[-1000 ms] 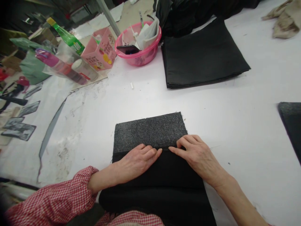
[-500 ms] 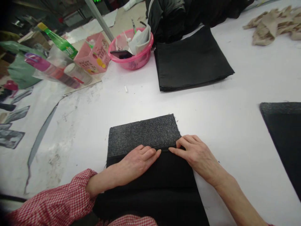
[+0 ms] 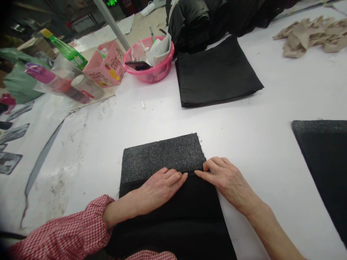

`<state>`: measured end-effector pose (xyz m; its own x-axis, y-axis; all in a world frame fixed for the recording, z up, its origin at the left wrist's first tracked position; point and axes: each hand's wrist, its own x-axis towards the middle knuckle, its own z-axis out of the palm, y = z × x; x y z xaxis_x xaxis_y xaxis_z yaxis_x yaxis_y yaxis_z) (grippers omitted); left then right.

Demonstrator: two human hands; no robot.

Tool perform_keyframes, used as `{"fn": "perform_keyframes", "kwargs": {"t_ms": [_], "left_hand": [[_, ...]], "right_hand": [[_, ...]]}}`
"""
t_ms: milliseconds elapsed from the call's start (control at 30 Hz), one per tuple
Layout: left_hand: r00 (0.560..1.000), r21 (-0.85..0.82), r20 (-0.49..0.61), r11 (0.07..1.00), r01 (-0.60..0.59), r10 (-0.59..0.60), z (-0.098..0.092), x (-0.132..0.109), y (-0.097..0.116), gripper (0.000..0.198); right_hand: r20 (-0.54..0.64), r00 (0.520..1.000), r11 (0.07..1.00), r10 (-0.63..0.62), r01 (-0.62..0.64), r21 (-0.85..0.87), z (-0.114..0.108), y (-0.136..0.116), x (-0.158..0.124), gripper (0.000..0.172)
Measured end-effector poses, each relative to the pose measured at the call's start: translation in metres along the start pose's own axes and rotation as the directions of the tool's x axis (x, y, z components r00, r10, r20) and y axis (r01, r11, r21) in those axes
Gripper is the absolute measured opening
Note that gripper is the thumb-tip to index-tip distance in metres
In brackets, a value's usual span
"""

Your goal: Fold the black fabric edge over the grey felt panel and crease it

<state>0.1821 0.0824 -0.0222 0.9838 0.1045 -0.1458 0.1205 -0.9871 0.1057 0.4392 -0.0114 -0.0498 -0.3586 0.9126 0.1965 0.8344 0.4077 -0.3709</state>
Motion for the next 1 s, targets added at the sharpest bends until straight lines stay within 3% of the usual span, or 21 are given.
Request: {"fn": "perform_keyframes", "kwargs": {"t_ms": [433, 1000], "left_hand": [[1.0, 0.015, -0.003, 1.0, -0.002, 0.002, -0.002, 0.01, 0.003, 0.04], [0.992, 0.013, -0.129, 1.0, 0.013, -0.011, 0.009, 0.022, 0.011, 0.038]], "right_hand": [[0.009, 1.0, 0.999, -0.028, 0.028, -0.029, -0.001, -0.002, -0.003, 0.036], [-0.053, 0.997, 0.989, 0.051, -0.043, 0.138, -0.004, 0.005, -0.008, 0.029]]}}
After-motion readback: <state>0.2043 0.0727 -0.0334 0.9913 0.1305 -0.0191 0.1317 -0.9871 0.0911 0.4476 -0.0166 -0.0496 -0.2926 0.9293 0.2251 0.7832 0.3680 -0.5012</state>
